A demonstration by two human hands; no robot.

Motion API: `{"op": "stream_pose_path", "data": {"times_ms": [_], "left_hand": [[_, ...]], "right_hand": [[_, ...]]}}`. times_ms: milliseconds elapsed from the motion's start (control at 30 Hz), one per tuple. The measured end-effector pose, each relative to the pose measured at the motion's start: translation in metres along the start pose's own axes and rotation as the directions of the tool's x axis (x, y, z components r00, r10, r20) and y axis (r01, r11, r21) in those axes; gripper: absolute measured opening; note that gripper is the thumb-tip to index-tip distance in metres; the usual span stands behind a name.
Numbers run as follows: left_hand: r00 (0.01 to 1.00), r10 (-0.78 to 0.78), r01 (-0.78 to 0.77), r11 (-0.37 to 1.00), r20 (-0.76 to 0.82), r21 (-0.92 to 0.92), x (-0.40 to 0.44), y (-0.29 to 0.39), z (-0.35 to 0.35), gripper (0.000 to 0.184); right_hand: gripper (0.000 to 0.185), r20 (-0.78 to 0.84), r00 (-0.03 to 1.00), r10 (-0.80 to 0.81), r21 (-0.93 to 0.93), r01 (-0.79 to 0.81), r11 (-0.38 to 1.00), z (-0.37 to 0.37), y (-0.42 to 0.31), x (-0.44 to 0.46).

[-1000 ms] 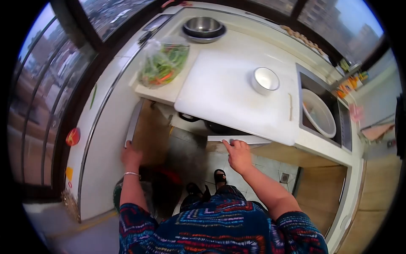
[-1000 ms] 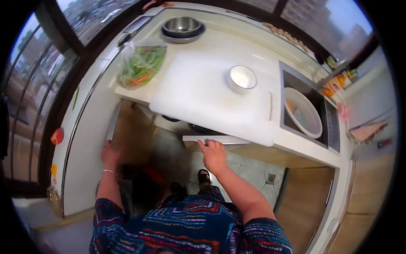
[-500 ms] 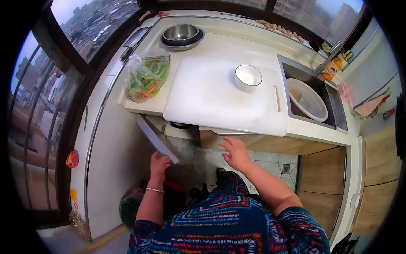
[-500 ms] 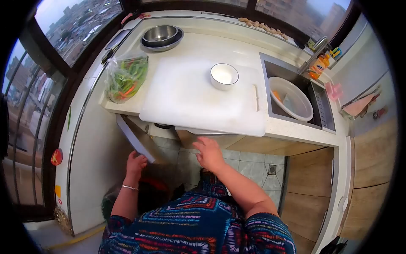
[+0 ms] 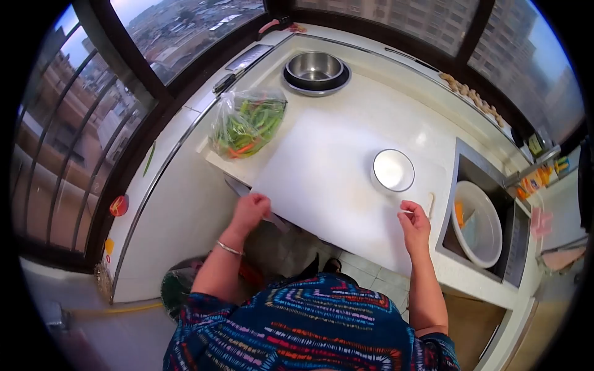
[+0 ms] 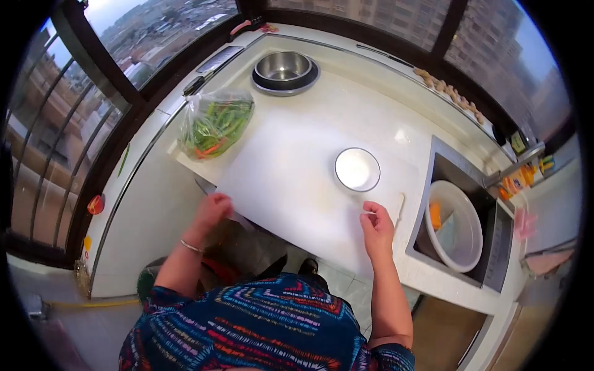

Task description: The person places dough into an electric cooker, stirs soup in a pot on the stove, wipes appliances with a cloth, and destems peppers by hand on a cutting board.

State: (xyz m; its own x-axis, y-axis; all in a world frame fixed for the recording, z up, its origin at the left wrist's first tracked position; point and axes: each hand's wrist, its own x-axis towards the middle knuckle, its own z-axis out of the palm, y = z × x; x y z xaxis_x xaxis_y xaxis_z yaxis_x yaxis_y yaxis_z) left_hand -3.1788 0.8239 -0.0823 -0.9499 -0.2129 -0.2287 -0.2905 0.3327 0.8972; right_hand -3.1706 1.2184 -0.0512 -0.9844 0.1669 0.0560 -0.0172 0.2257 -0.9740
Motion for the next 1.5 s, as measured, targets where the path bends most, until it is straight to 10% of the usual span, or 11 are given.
{"op": "stream_pose_path", "data": {"times_ms": [300, 633, 733, 900, 1000, 1233, 1300, 1400, 1500], "left_hand": [[0.711, 0.42, -0.212, 0.893, -0.564, 0.397, 0.124, 0.098, -0.098, 0.021], [0.728, 0.638, -0.325, 0.643, -0.251, 0.693, 0.213, 0.136, -0.132, 0.018], [0.648, 0.673, -0.577, 0.74, -0.357, 0.345, 0.202, 0.188, -0.148, 0.013], [0.847, 0.482, -0.532, 0.776, -0.225, -0.34, 0.181, 0.217, -0.167, 0.024], [0.864, 0.414, -0.496, 0.796, -0.287, -0.347, 0.203, 0.162, -0.167, 0.031], [0.877, 0.473, -0.467, 0.881, -0.086, 0.081, 0.194, 0.1, -0.099, 0.037], [0.895, 0.426, -0.386, 0.889, -0.135, 0.248, 0.183, 0.11, -0.09, 0.04], [0.894, 0.407, -0.303, 0.855, -0.184, 0.421, 0.176, 0.116, -0.089, 0.032], [0.894, 0.416, -0.299, 0.829, -0.165, 0.472, 0.189, 0.103, -0.103, 0.024]], "right_hand": [[0.02, 0.262, 0.962, 0.072, -0.005, -0.073, 0.997, 0.026, -0.019, 0.012], [0.018, 0.175, 0.976, 0.127, -0.007, -0.127, 0.992, 0.082, -0.04, 0.007], [0.018, 0.219, 0.973, 0.076, -0.127, -0.049, 0.991, 0.116, -0.059, 0.028], [0.019, 0.331, 0.94, -0.077, -0.124, 0.125, 0.984, 0.193, -0.099, 0.082], [0.022, 0.377, 0.907, -0.185, -0.086, 0.234, 0.969, 0.244, -0.109, 0.108], [0.032, 0.261, 0.875, -0.407, -0.167, 0.456, 0.874, 0.339, -0.126, 0.189], [0.031, 0.196, 0.685, -0.702, -0.14, 0.728, 0.671, 0.364, -0.121, 0.203], [0.026, 0.53, 0.779, -0.335, -0.253, 0.522, 0.814, 0.365, -0.144, 0.193], [0.019, 0.374, 0.884, -0.281, -0.319, 0.406, 0.856, 0.354, -0.135, 0.197]]}}
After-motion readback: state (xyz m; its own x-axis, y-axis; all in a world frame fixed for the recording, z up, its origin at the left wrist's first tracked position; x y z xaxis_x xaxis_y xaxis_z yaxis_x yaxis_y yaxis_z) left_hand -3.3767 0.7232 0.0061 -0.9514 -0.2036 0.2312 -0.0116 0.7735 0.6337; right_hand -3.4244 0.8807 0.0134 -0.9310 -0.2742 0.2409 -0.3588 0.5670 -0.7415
